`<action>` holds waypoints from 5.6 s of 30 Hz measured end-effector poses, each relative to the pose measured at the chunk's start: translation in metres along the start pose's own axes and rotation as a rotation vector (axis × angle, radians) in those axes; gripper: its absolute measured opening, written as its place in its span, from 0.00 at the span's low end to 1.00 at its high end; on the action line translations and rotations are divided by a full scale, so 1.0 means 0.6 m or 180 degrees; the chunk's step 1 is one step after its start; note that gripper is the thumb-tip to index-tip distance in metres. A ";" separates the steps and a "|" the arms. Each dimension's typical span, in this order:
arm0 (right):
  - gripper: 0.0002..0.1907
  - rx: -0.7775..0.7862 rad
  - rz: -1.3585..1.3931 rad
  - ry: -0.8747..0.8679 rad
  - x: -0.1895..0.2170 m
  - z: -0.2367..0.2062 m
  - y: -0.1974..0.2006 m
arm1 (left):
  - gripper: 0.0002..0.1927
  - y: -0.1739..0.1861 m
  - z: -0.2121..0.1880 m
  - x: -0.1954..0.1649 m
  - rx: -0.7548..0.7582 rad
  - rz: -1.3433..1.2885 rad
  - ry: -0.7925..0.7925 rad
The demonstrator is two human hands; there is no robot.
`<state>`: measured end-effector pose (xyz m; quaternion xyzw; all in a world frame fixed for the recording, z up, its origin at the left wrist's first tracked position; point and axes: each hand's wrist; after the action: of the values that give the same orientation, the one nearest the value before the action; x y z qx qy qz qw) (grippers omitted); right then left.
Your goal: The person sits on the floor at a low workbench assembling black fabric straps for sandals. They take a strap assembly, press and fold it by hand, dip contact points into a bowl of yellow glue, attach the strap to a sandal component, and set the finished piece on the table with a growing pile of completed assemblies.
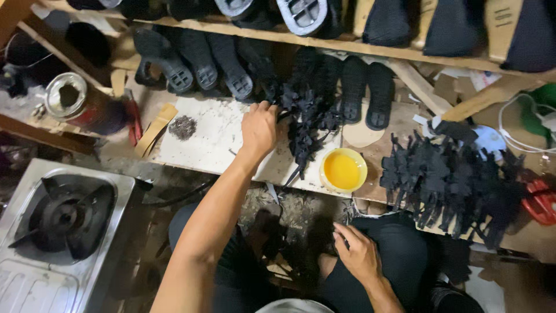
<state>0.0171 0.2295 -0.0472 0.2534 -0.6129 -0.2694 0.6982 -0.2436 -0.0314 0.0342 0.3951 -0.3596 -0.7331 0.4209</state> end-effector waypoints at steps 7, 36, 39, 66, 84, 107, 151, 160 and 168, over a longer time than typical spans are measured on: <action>0.14 -0.0190 0.0717 -0.0497 -0.006 -0.032 0.014 | 0.11 0.035 -0.040 -0.014 -0.0376 -0.1319 0.0566; 0.29 -0.0314 0.2234 -0.0169 0.125 0.014 -0.123 | 0.15 -0.035 -0.412 -0.021 0.0055 -0.5037 0.3162; 0.29 -0.0278 0.2393 -0.0461 0.122 0.004 -0.115 | 0.13 -0.033 -0.401 -0.012 -0.0050 -0.5272 0.2938; 0.21 0.0568 0.1938 -0.0809 0.131 -0.008 -0.028 | 0.06 0.022 -0.363 0.002 -0.0680 -0.5664 0.3255; 0.21 -0.0422 -0.1160 0.1423 0.123 0.156 0.112 | 0.08 0.041 -0.423 -0.056 0.0967 -0.5646 0.3553; 0.27 -0.0162 -0.0555 0.2513 0.131 0.078 0.015 | 0.15 0.083 -0.385 -0.131 0.1294 -0.6550 0.3080; 0.41 0.0210 0.1978 0.0269 0.177 0.067 0.004 | 0.03 0.025 -0.398 -0.098 0.1425 -0.5488 0.2444; 0.36 0.0365 0.1570 -0.0374 0.164 0.026 -0.041 | 0.09 0.036 -0.378 -0.102 0.1007 -0.5835 0.2728; 0.38 0.0557 0.1139 -0.0423 0.189 0.032 -0.016 | 0.06 0.019 -0.378 -0.090 0.1129 -0.5449 0.2205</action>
<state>0.0093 0.1444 0.0300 0.1818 -0.7140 -0.1030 0.6682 -0.0216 -0.0310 -0.0385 0.7797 0.0920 -0.5693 -0.2440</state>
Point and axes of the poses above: each hand's wrist, its own z-axis towards the middle knuckle, its own y-axis out of the back of the hand, x = y × z, and after that the axes turned 4 degrees about z, right-handed
